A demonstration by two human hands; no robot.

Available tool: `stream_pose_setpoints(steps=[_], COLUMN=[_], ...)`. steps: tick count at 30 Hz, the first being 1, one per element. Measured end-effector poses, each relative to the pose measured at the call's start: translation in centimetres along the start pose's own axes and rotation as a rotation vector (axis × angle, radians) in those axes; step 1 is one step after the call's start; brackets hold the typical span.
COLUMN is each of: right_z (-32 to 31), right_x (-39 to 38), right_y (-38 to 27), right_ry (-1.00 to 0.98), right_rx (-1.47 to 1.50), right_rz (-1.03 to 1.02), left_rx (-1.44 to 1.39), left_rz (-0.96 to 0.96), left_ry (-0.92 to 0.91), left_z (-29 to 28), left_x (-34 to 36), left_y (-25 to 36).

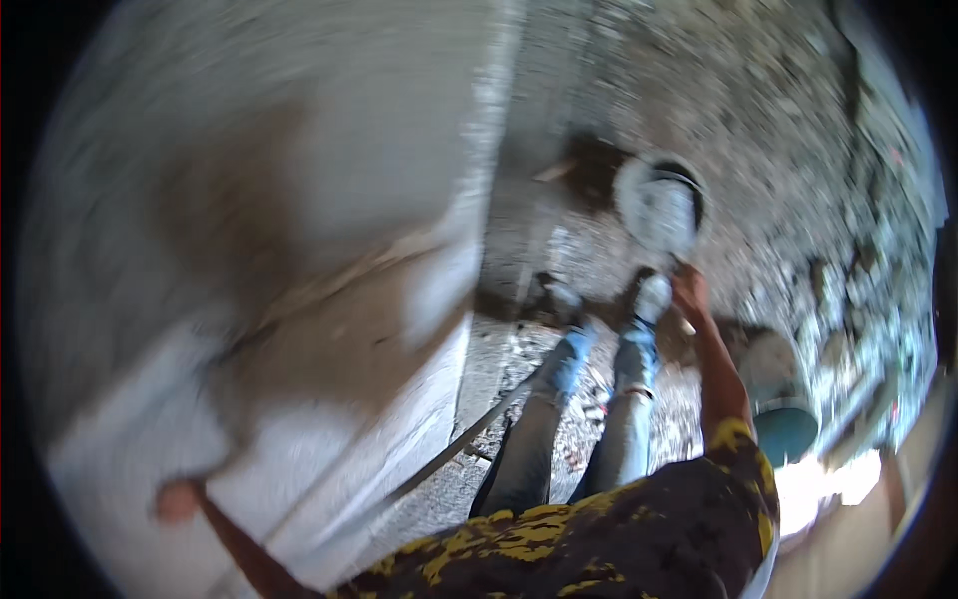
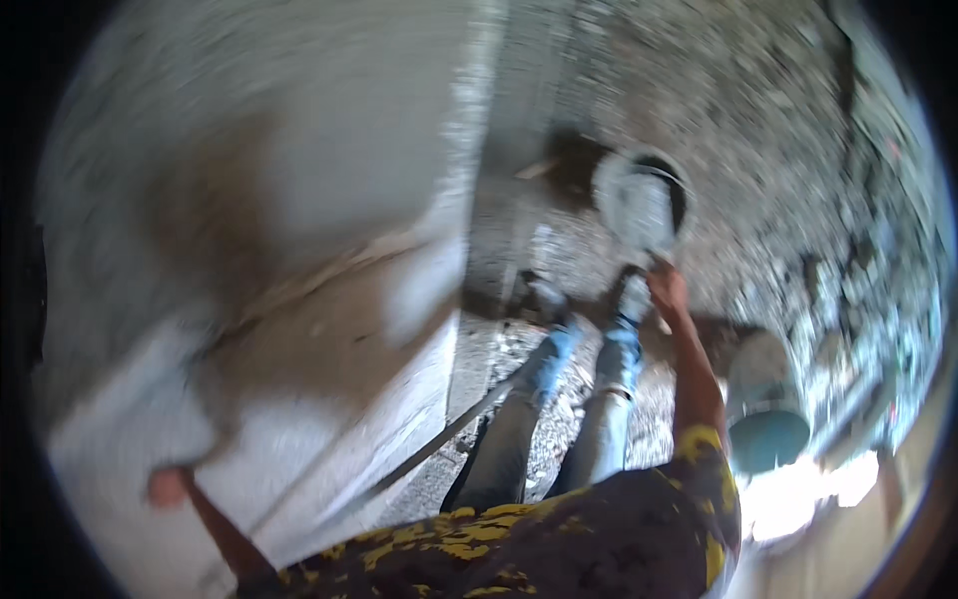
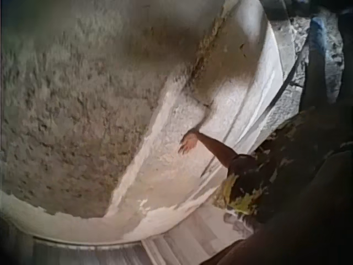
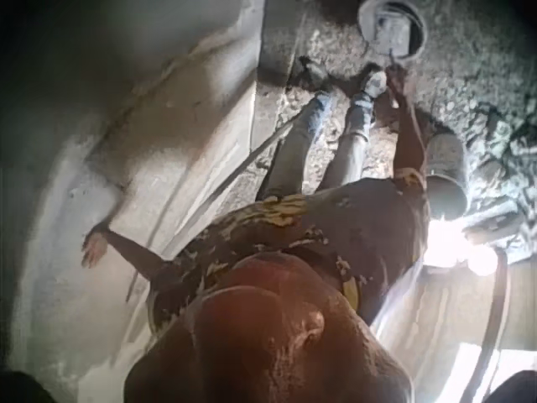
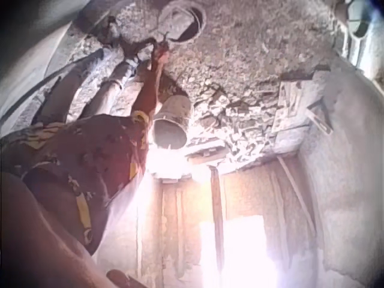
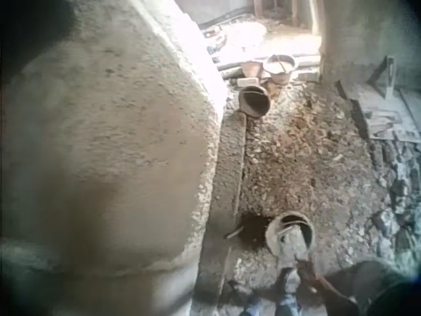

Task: The person applies wet plaster from a bucket onto a wall with a trowel, levels the surface using a straight edge board, and smooths the plastered wall with a wooden plastering float.

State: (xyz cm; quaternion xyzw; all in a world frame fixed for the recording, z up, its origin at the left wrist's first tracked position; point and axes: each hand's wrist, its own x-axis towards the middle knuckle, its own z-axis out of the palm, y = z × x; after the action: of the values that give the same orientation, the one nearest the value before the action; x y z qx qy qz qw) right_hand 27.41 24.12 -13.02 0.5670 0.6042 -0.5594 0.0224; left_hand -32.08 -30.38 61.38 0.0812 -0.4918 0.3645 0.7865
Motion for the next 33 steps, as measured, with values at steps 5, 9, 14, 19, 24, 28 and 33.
stream_pose_setpoints(steps=[5, 9, 14, 19, 24, 28, 33], right_z=[-10.8, -20.3, -28.6, -19.0, 17.9, 24.7, 19.2], right_x=[-9.6, -17.8, -27.7, -27.1, -30.9, -49.7, -42.0], right_y=[-6.8, -14.5, -24.1, -31.9, -40.1, -41.4, -25.9], right_ry=[0.243, 0.596, 1.229, 1.755, 0.428, -0.281, -0.241], right_rx=[0.779, 0.536, 0.44, -0.011, 0.039, 0.392, -0.142], right_rz=[0.062, -0.443, -0.431, -0.174, -1.046, -0.866, -0.773], left_rx=[-0.556, -0.588, -0.648, -0.685, -0.76, -0.876, -1.35], left_rz=[-0.162, -0.324, -0.42, -0.477, -0.513, -0.488, -0.443], left_ry=[-0.485, -0.687, -0.433, -0.461, -0.409, -0.509, -0.748], left_z=[-14.7, -15.2, -10.1, -9.5, -10.7, -11.6, -22.4], left_x=[1.4, 5.6, 7.0, 6.6, 7.1, 5.2, -0.5], left_y=[4.6, -0.5, -7.2, -7.4, -8.6, -12.3, -24.2])
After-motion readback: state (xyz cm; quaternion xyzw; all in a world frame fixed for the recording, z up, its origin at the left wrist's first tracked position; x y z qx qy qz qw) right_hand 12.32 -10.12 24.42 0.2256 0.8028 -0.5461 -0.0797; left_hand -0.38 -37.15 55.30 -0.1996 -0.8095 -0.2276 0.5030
